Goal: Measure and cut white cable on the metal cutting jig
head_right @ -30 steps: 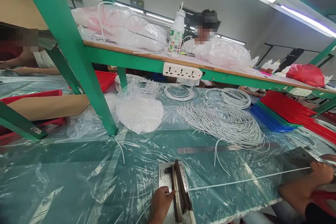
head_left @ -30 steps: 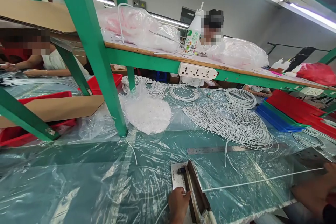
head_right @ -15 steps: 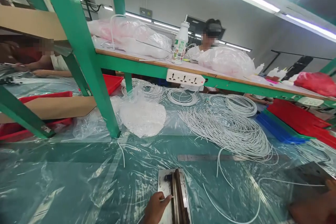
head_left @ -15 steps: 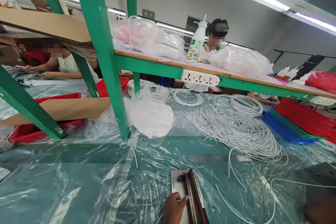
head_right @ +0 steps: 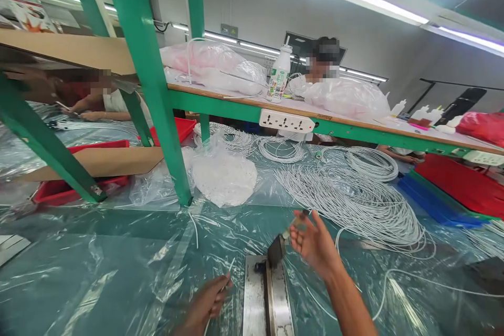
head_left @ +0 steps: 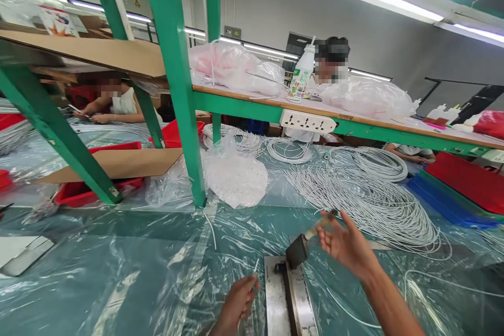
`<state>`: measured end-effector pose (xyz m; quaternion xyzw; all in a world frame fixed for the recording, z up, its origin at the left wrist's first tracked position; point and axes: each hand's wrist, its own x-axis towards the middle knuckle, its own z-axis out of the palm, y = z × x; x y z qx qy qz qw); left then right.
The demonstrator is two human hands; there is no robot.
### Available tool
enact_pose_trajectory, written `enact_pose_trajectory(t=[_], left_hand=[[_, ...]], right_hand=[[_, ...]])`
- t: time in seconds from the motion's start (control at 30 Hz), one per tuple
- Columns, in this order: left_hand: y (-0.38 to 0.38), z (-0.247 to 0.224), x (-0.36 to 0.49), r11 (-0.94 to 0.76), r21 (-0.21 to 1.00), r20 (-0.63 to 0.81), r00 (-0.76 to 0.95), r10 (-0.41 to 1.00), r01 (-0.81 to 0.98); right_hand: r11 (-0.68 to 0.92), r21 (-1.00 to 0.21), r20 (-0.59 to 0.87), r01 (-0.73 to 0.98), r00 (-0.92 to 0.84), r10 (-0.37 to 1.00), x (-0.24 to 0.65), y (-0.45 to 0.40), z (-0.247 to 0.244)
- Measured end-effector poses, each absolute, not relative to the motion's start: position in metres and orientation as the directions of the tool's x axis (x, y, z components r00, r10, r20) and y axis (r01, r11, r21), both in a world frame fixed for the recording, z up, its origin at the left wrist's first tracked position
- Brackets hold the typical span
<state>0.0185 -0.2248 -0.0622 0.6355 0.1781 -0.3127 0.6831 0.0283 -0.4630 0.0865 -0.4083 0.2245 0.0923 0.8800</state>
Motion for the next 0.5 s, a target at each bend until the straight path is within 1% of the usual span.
enact_pose_trajectory(t=[0.07,0.1,0.17,0.27,0.33,0.4,0.43,0.47,0.5], left_hand=[[-0.219,-0.048,0.014,0.115,0.696,-0.663,0.696,-0.277,0.709],[-0.217,-0.042,0.012,0.168,0.663,-0.674,0.680,-0.289,0.729],[-0.213,-0.029,0.008,0.276,0.590,-0.701,0.651,-0.291,0.759],[-0.211,-0.009,-0.001,0.434,0.466,-0.730,0.612,-0.305,0.771],[-0.211,0.005,-0.009,0.501,0.399,-0.750,0.587,-0.303,0.768],[-0.211,0.017,-0.016,0.565,0.339,-0.766,0.569,-0.298,0.752],[-0.210,0.022,-0.019,0.605,0.310,-0.770,0.567,-0.293,0.734],[-0.209,0.026,-0.022,0.653,0.287,-0.767,0.576,-0.282,0.701],[-0.206,0.030,-0.023,0.700,0.267,-0.765,0.588,-0.264,0.662]], right_hand=[[0.585,-0.731,-0.447,-0.352,0.894,-0.021,0.065,-0.459,0.090],[0.540,-0.764,-0.443,-0.354,0.896,-0.040,0.081,-0.458,0.089],[0.430,-0.815,-0.478,-0.389,0.870,-0.119,0.110,-0.455,0.082],[0.274,-0.846,-0.522,-0.458,0.816,-0.249,0.140,-0.452,0.065],[0.199,-0.855,-0.518,-0.479,0.807,-0.285,0.146,-0.449,0.054],[0.096,-0.899,-0.436,-0.428,0.845,-0.309,0.140,-0.448,0.042],[0.007,-0.935,-0.337,-0.355,0.882,-0.328,0.133,-0.447,0.035],[-0.092,-0.964,-0.199,-0.249,0.908,-0.370,0.123,-0.445,0.027],[-0.227,-0.961,-0.069,-0.159,0.930,-0.361,0.110,-0.442,0.018]])
